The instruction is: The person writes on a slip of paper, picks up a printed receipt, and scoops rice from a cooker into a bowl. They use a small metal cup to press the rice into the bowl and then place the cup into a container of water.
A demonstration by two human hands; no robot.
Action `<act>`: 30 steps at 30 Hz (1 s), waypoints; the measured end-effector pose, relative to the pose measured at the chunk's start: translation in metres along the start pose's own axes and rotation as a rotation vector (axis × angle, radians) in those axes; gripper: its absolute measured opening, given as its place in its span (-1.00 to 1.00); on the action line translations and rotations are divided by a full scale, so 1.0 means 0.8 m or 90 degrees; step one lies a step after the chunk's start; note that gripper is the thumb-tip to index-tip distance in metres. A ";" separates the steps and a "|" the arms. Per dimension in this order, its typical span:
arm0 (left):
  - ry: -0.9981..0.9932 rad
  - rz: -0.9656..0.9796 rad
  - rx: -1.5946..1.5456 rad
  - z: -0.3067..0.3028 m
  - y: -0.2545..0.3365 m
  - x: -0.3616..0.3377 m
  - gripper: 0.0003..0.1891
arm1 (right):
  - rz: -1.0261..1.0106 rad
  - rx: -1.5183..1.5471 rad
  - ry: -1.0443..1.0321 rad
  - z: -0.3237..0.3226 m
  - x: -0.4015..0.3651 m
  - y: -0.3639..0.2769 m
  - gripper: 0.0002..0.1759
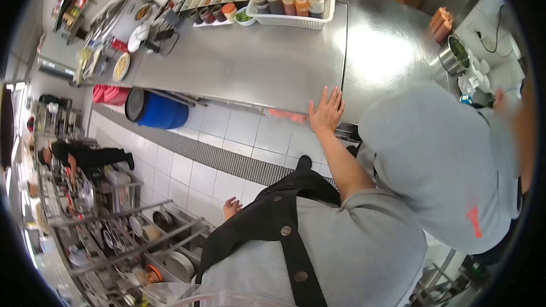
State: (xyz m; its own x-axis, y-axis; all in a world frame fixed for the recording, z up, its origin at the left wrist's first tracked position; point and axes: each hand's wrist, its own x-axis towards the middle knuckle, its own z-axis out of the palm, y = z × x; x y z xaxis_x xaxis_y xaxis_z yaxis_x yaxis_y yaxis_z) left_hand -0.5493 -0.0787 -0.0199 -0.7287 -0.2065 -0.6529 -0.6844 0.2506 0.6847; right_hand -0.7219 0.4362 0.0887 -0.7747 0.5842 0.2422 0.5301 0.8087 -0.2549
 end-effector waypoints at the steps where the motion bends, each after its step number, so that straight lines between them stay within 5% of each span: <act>1: 0.022 0.054 -0.089 0.001 0.012 0.028 -0.60 | 0.002 -0.012 -0.008 -0.001 0.000 0.002 -0.15; 7: 0.036 0.084 -0.171 0.037 0.227 0.137 -0.63 | -0.012 -0.013 -0.085 -0.011 0.005 0.005 -0.09; 9: 0.064 0.207 -0.258 0.046 0.287 0.226 -0.69 | -0.034 -0.005 -0.076 -0.013 0.011 0.007 -0.10; 10: 0.073 0.263 -0.120 0.040 0.334 0.262 -0.69 | -0.039 -0.005 -0.074 -0.016 0.009 0.012 -0.10; 12: 0.306 0.470 0.043 0.080 0.451 0.288 -0.63 | -0.083 0.071 -0.100 -0.047 0.024 0.028 -0.21; 13: 0.315 0.554 0.032 0.072 0.474 0.377 -0.59 | -0.098 0.113 -0.106 -0.058 0.034 0.034 -0.27; 17: 0.169 0.519 0.042 0.167 0.648 0.398 -0.43 | 0.018 0.160 -0.003 -0.053 0.062 0.108 -0.56; 20: 0.396 0.642 0.276 0.241 0.673 0.429 -0.24 | 0.201 0.149 0.182 -0.031 0.067 0.140 -0.69; 22: 0.502 0.702 0.397 0.277 0.682 0.417 -0.08 | 0.232 0.084 0.172 -0.032 0.074 0.132 -0.71; 25: 0.373 0.684 0.467 0.284 0.706 0.390 -0.03 | 0.270 0.035 0.142 -0.042 0.079 0.116 -0.72; 30: 0.328 0.641 0.498 0.281 0.697 0.411 -0.05 | 0.289 0.051 0.158 -0.040 0.082 0.113 -0.71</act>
State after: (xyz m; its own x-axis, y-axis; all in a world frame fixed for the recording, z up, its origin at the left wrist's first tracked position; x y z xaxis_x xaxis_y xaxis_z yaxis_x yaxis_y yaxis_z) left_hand -1.1654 0.2052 0.0741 -0.9415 0.0988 0.3222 0.2050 0.9268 0.3148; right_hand -0.7134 0.5500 0.1117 -0.3633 0.8812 0.3024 0.7576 0.4684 -0.4546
